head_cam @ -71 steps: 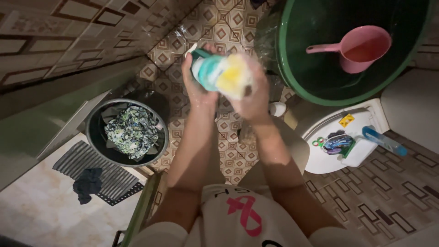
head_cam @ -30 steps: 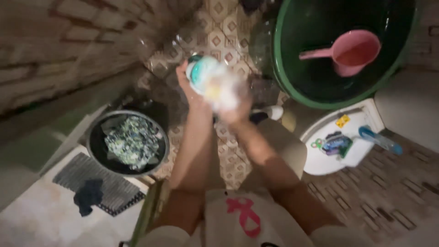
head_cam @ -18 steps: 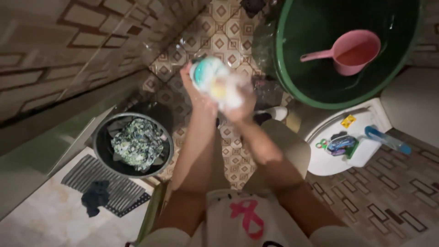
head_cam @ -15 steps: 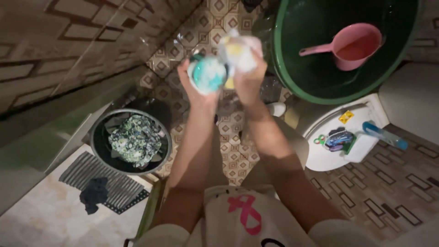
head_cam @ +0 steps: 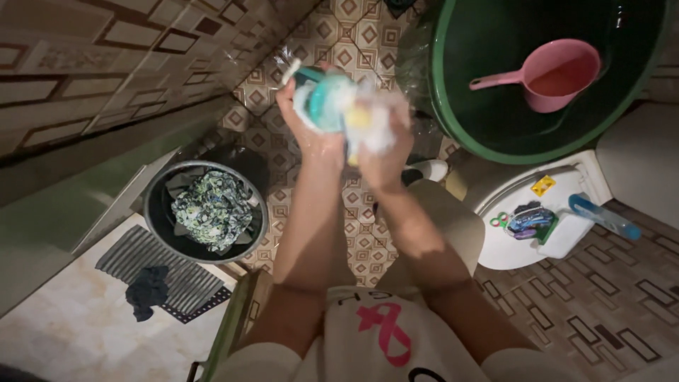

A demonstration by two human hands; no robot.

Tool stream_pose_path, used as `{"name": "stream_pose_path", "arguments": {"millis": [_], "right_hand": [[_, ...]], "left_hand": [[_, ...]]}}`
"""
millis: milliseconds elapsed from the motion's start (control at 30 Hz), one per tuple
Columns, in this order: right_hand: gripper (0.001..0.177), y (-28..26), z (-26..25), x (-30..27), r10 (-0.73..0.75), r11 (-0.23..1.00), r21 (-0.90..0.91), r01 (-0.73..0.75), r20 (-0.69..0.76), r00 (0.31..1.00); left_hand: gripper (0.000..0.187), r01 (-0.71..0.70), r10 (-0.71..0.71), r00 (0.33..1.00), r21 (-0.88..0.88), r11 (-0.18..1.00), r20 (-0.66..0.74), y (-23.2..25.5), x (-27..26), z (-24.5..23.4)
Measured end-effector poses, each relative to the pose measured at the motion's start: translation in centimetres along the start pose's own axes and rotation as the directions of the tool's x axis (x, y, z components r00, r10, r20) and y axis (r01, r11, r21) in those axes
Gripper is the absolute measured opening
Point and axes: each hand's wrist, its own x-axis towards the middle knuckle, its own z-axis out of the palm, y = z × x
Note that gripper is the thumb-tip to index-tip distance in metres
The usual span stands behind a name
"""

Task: Cleaning a bathroom area, including applying soap to a sponge and rinsing surfaces.

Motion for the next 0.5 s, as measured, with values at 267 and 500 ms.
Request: {"name": "stream_pose_path", "arguments": {"millis": [267, 500], "right_hand": [[0.035, -0.1, 0.0, -0.9, -0.071, 0.992, -0.109, 0.065, -0.054, 0.996], [0.025, 0.8, -0.7, 1.2, 0.222, 0.971, -0.054, -0.231, -0.143, 0.965]], "left_hand": [[0.057, -0.033, 0.038, 0.998, 0.106, 0.994, -0.044, 0.0, -0.2, -0.6], [0.044, -0.168, 0.215, 0.941, 0.19, 0.967, -0.261, -2.1, -0.2, 1.4]]}}
